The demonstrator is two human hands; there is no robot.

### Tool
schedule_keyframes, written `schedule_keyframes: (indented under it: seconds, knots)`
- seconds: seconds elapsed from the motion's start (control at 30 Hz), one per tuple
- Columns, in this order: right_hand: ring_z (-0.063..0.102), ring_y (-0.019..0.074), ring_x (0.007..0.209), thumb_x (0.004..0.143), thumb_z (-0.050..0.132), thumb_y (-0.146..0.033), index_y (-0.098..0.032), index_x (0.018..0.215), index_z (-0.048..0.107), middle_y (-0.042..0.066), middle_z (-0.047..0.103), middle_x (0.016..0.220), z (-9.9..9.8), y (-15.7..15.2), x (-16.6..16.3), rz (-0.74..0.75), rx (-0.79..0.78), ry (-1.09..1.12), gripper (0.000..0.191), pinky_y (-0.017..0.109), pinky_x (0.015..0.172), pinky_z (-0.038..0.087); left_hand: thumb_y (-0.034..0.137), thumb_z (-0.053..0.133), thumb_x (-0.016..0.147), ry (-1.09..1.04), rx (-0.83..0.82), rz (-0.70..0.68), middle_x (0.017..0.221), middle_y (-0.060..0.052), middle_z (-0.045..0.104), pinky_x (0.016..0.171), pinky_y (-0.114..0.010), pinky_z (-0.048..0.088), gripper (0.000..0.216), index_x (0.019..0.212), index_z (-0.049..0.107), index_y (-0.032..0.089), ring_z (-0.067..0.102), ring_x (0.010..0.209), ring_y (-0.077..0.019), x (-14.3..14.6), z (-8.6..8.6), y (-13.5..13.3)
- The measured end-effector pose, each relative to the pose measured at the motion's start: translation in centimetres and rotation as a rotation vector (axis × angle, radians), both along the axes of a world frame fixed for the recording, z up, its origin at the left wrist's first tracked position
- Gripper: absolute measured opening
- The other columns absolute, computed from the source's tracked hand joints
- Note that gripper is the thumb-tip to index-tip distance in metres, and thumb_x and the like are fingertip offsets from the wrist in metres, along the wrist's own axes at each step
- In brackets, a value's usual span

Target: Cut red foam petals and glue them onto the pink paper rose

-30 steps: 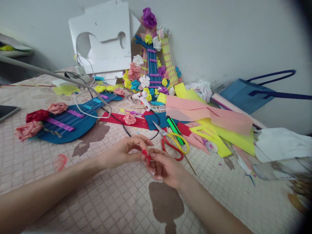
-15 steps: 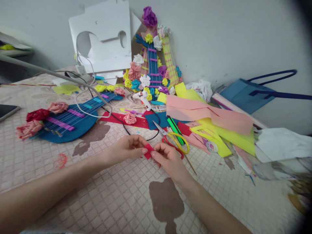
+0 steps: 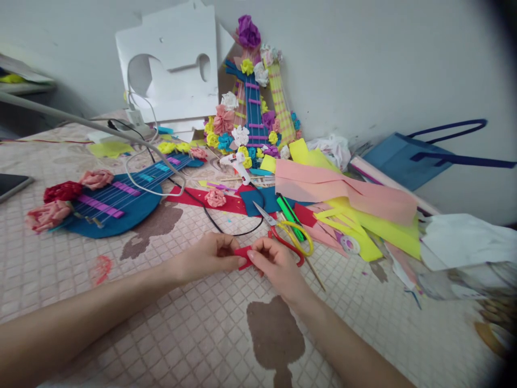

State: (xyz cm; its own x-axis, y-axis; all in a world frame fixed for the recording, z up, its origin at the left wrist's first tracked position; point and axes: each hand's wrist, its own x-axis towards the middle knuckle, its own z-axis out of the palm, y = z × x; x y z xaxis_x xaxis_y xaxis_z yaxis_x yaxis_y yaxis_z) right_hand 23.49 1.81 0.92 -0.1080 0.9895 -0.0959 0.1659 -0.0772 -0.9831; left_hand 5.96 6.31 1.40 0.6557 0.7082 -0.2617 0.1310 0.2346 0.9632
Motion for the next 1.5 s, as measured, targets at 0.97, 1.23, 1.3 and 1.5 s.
schedule_keyframes:
  seconds: [0.97, 1.23, 1.3, 1.5]
  knots:
    - [0.056, 0.0146, 0.058, 0.076, 0.065, -0.035, -0.022, 0.085, 0.050, -0.002, 0.056, 0.070, 1.1, 1.1, 4.2, -0.070, 0.150, -0.144, 0.021, 0.030, 0.055, 0.048, 0.033, 0.073, 0.072, -0.036, -0.132, 0.032, 0.066, 0.000, 0.066, 0.060, -0.022, 0.042, 0.022, 0.072, 0.062, 0.014, 0.056, 0.058, -0.0097, -0.2, 0.4, 0.5]
    - [0.056, 0.0119, 0.057, 0.068, 0.073, -0.030, -0.021, 0.081, 0.052, -0.003, 0.058, 0.070, 0.4, 0.0, 1.0, -0.013, 0.044, 0.091, 0.026, 0.025, 0.051, 0.047, 0.036, 0.070, 0.073, -0.047, -0.051, -0.069, 0.062, 0.002, 0.063, 0.056, -0.022, 0.039, 0.024, 0.073, 0.061, 0.014, 0.055, 0.059, -0.0105, 0.0, 0.0, 0.2]
    - [0.052, 0.0100, 0.051, 0.070, 0.071, -0.030, -0.021, 0.080, 0.051, -0.005, 0.055, 0.067, 0.5, 0.0, 1.0, -0.051, 0.054, 0.071, 0.024, 0.023, 0.046, 0.044, 0.037, 0.070, 0.074, -0.059, -0.041, -0.063, 0.064, 0.001, 0.063, 0.057, -0.022, 0.040, 0.025, 0.076, 0.061, 0.014, 0.056, 0.060, -0.0104, 0.0, -0.4, 0.2]
    - [0.049, 0.0091, 0.053, 0.074, 0.069, -0.040, -0.022, 0.087, 0.051, -0.004, 0.053, 0.072, 1.1, -0.2, 1.0, -0.045, 0.031, 0.124, 0.029, 0.022, 0.049, 0.042, 0.028, 0.072, 0.075, -0.173, -0.280, 0.117, 0.068, -0.001, 0.068, 0.062, -0.019, 0.046, 0.020, 0.073, 0.057, 0.014, 0.061, 0.063, -0.0088, -0.1, -0.2, 0.3]
